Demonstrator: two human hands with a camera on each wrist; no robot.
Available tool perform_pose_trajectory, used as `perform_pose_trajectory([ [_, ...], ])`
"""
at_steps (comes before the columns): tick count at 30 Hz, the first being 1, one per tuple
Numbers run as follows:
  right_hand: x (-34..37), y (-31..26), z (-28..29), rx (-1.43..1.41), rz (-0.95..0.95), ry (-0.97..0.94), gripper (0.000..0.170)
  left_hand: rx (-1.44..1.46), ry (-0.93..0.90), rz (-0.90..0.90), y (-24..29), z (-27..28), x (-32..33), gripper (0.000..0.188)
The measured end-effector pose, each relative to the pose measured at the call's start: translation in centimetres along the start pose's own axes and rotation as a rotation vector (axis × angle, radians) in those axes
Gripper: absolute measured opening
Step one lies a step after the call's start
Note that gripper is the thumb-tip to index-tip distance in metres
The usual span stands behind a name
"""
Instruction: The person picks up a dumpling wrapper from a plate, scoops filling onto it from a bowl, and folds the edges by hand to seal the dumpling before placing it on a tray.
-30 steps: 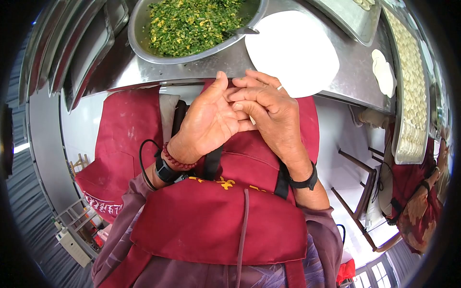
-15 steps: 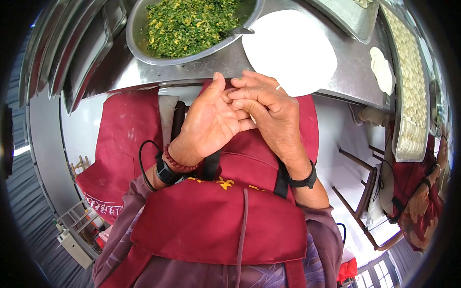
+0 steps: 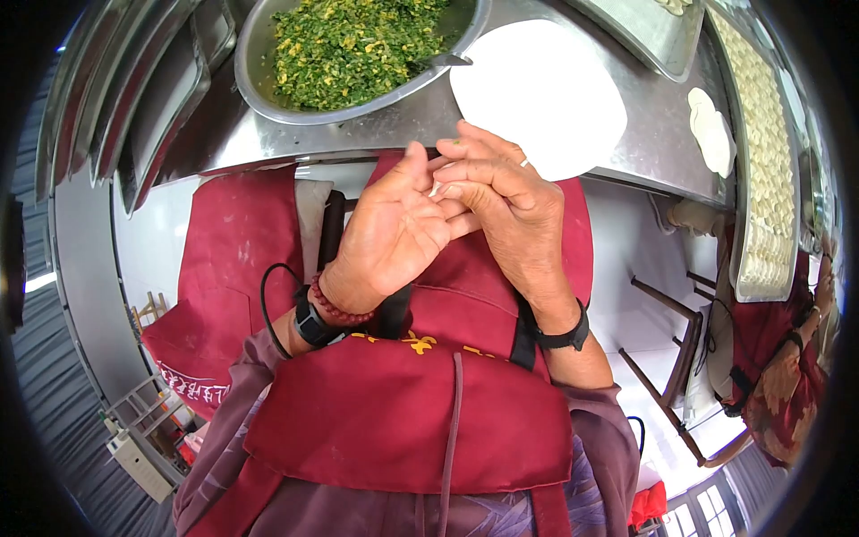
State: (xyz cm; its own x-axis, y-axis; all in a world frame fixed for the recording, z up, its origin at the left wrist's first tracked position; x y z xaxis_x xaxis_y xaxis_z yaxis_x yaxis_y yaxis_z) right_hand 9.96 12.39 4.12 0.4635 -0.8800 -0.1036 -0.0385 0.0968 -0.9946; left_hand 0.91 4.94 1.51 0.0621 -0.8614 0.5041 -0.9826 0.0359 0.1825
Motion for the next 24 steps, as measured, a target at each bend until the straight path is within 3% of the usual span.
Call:
perform_pose_trajectory([
  [8, -0.2, -0.8, -0.3, 0.051, -0.018, 0.009, 0.020, 0.040, 0.073, -0.028, 0.1, 0.4, -0.1, 0.017],
  [12, -0.2, -0.9, -0.3, -0.023, 0.051, 0.003, 0.020, 0.094, 0.021, -0.043, 0.1, 0.6, -0.1, 0.018],
  [15, -0.1, -0.2, 0.1, -0.084, -0.056, 0.013, 0.020, 0.061, -0.040, -0.038, 0.0, 1.0, -0.2, 0.025],
  [17, -0.2, -0.1, 0.3, 0.035, 0.009, -0.042, 0.019, -0.094, -0.022, -0.017, 0.3, 0.2, 0.6, 0.023],
  [21, -0.4, -0.1, 0.3, 0.123, 0.039, -0.093, 0.019, -0.128, -0.038, -0.044, 0.6, 0.0, 1.0, 0.019],
  [24, -0.3, -0.3, 0.0, -0.135, -0.166, 0.064, 0.021, -0.098, -0.018, -0.032, 0.4, 0.1, 0.6, 0.020],
])
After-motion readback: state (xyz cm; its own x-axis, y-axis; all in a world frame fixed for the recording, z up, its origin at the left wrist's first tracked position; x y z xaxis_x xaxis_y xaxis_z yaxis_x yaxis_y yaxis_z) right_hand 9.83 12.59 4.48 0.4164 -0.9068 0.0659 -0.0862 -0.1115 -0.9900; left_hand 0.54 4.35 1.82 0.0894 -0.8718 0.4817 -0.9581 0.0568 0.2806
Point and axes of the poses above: each hand's wrist, its own x-axis away from the middle knuckle, its own z-axis out of the back of the hand, y = z × x, the point moved 5 cm from there along -x, towards the middle knuckle, and after that the axes turned 11 degrees about y, right-handed, at the moved point
